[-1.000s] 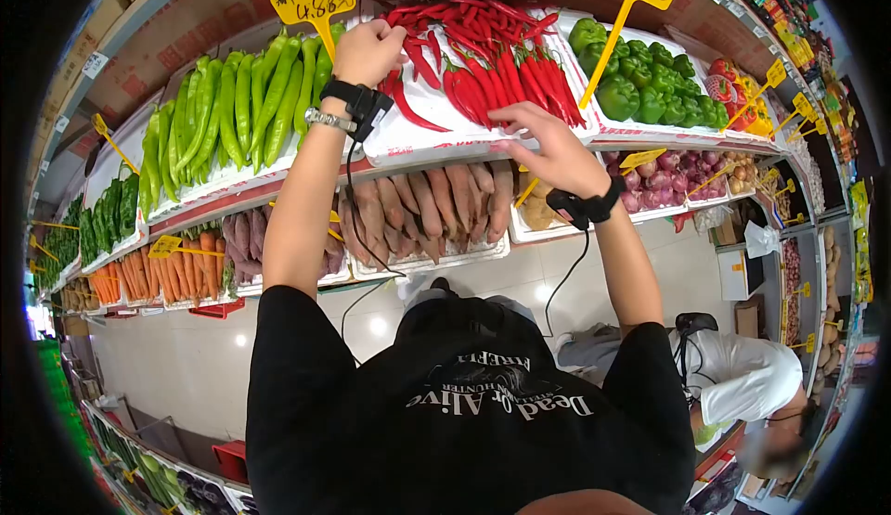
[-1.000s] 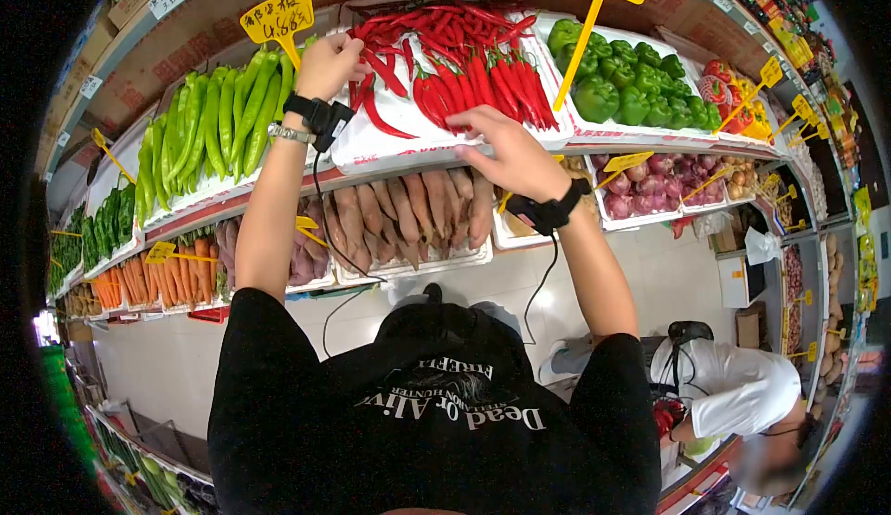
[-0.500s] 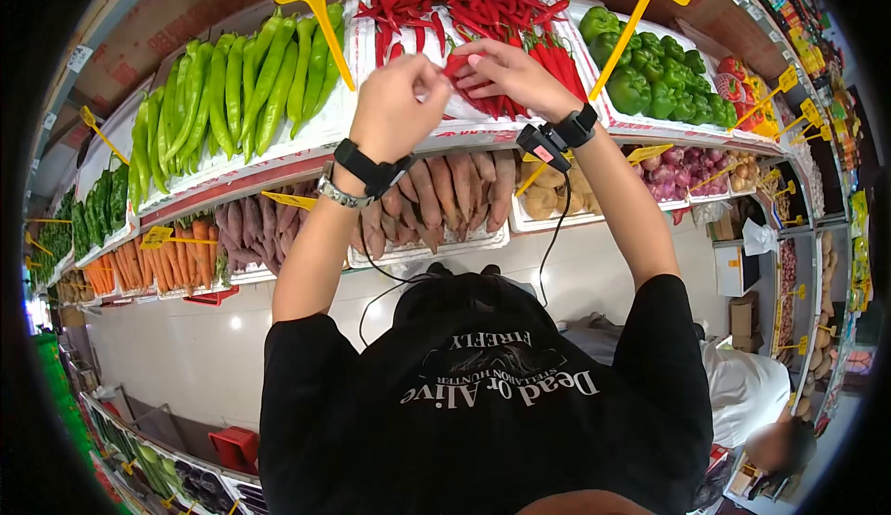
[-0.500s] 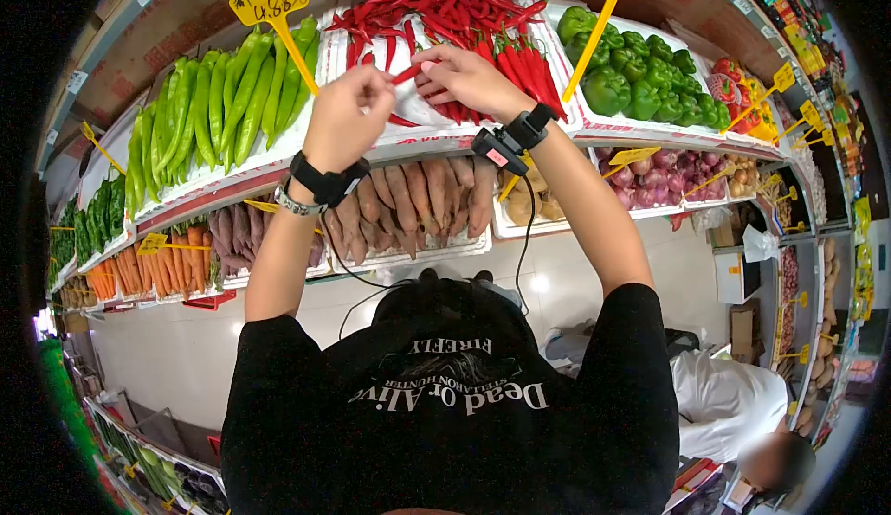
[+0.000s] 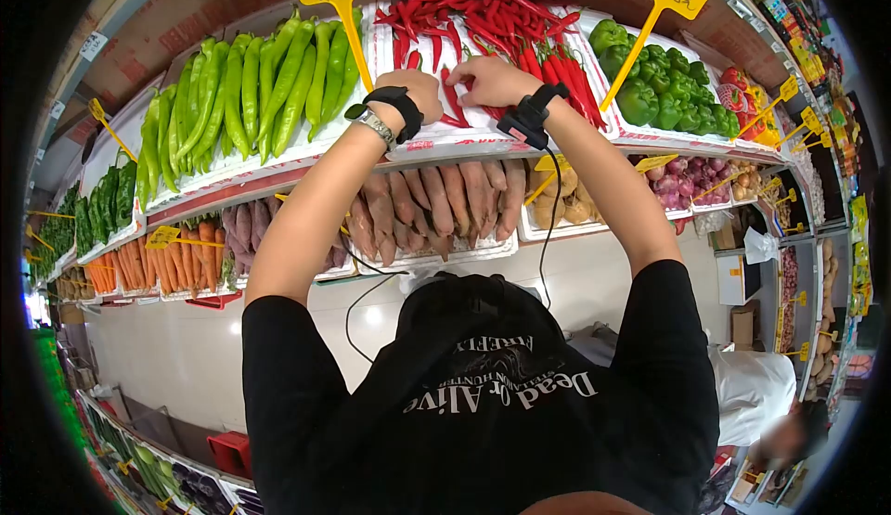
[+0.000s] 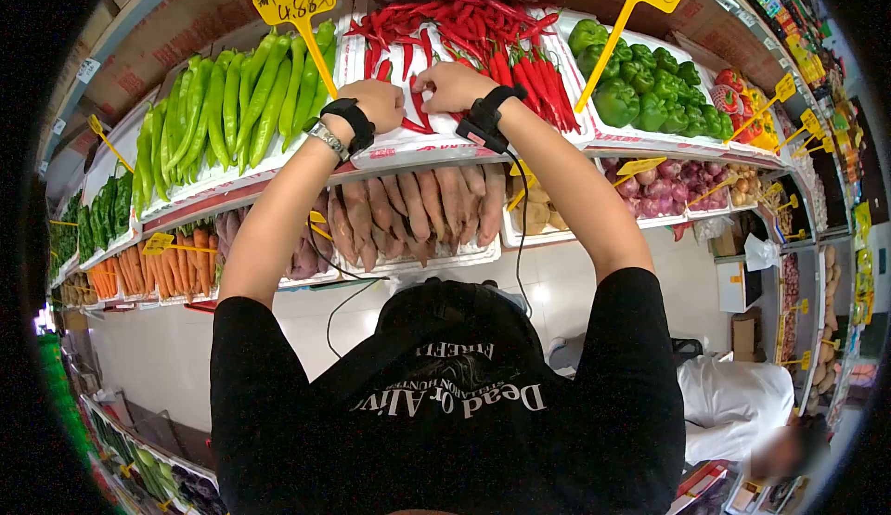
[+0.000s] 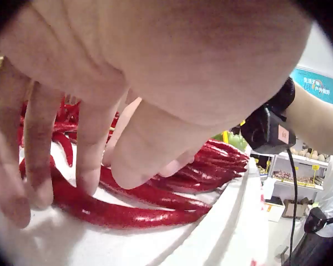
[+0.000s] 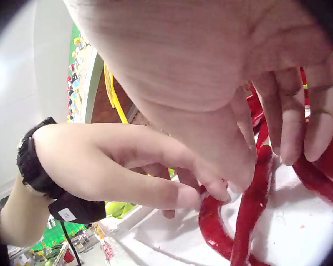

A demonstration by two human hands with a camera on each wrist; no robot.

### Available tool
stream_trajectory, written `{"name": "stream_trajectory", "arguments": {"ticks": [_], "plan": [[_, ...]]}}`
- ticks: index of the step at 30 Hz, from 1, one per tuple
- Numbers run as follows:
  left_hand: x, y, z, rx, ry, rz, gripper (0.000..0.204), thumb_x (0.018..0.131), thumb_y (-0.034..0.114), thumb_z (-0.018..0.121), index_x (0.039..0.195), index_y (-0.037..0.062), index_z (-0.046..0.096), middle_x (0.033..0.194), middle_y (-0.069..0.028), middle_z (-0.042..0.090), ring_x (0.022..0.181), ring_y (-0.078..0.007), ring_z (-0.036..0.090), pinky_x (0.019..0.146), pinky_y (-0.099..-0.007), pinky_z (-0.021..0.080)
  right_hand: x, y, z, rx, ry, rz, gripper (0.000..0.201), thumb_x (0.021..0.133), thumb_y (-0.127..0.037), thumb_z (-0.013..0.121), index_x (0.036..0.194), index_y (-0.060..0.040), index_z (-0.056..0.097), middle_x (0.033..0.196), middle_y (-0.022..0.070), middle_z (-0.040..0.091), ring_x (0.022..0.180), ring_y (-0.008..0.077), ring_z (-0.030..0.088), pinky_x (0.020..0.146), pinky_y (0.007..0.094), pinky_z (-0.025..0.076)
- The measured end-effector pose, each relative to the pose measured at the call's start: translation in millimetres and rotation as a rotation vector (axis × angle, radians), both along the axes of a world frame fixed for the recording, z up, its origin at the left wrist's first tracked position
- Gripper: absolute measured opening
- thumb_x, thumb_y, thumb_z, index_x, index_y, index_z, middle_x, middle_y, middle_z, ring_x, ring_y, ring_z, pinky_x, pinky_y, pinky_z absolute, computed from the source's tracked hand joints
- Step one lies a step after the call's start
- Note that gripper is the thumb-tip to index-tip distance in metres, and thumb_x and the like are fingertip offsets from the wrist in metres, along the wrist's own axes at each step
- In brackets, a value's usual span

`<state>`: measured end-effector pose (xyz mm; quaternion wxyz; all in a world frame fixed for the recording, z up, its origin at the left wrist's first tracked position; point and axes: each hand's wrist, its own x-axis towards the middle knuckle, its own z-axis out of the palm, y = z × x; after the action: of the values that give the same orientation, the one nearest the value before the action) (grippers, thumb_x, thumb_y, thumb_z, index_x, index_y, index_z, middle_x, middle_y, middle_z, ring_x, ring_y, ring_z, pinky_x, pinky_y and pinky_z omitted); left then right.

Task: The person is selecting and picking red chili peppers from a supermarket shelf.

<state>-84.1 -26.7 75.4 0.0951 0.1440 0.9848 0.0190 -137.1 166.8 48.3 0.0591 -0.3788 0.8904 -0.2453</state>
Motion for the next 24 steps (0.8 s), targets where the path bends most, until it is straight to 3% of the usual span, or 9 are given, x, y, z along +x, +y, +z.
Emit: {"name": "stream_trajectory", "arguments": {"ticks": [2,5,9,16,19,24], "plan": [[-1.7,0.4,-4.2,0.011,0.010,0.004,0.026,0.088,0.035,0.061,0.101,0.0148,0.071,0.099,-0.0115,0.072,0.100,-0.0318,0.068,0.086,-0.0425,0.053,4.5,2.2,-5.0,0.027,0.087,0.019,0.051,0.069,-0.028,0.083,0.115,-0.0103,0.071,0.095,0.0161,0.069,0.096,0.0297,0.064,0.085,0.0380,0.051],[-10.0,-2.3,-5.0,0.053,-0.059,-0.045,0.026,0.087,0.035,0.065,0.102,0.0146,0.071,0.099,-0.0117,0.072,0.098,-0.0318,0.068,0.085,-0.0421,0.053,26.0,-4.9,17.6,0.067,0.016,-0.015,0.057,0.067,-0.028,0.084,0.119,-0.0120,0.068,0.097,0.0183,0.068,0.099,0.0329,0.063,0.089,0.0393,0.050],[-6.1,-2.8,-6.8,0.148,-0.041,-0.057,0.027,0.086,0.032,0.069,0.103,0.0114,0.071,0.100,-0.0117,0.072,0.096,-0.0304,0.068,0.085,-0.0415,0.053,28.7,-10.9,16.8,0.260,0.012,-0.094,0.050,0.069,-0.021,0.082,0.114,-0.0063,0.067,0.103,0.0167,0.066,0.105,0.0326,0.061,0.092,0.0411,0.048],[-9.3,-7.4,-14.5,0.278,-0.039,-0.069,0.039,0.085,0.035,0.070,0.113,0.0080,0.072,0.106,-0.0153,0.073,0.100,-0.0303,0.069,0.090,-0.0391,0.052,31.4,-5.3,9.2,0.153,0.053,-0.122,0.046,0.072,-0.022,0.080,0.113,-0.0033,0.067,0.083,0.0164,0.069,0.082,0.0337,0.068,0.078,0.0417,0.053],[-8.0,-5.5,-14.2,0.299,-0.038,-0.066,0.039,0.086,0.034,0.069,0.115,0.0078,0.071,0.108,-0.0155,0.072,0.102,-0.0303,0.069,0.092,-0.0385,0.052,38.3,-0.3,26.9,0.163,-0.096,-0.125,0.048,0.073,-0.022,0.076,0.115,-0.0003,0.067,0.096,0.0218,0.071,0.095,0.0350,0.069,0.086,0.0406,0.053],[-18.9,-6.6,-29.4,0.429,-0.048,-0.116,0.040,0.086,0.029,0.070,0.120,0.0071,0.068,0.114,-0.0157,0.071,0.110,-0.0291,0.067,0.095,-0.0378,0.051,48.9,28.1,38.3,-0.006,-0.079,-0.166,0.038,0.086,-0.022,0.075,0.117,-0.0025,0.065,0.076,0.0084,0.065,0.068,0.0182,0.062,0.066,0.0329,0.050]]}}
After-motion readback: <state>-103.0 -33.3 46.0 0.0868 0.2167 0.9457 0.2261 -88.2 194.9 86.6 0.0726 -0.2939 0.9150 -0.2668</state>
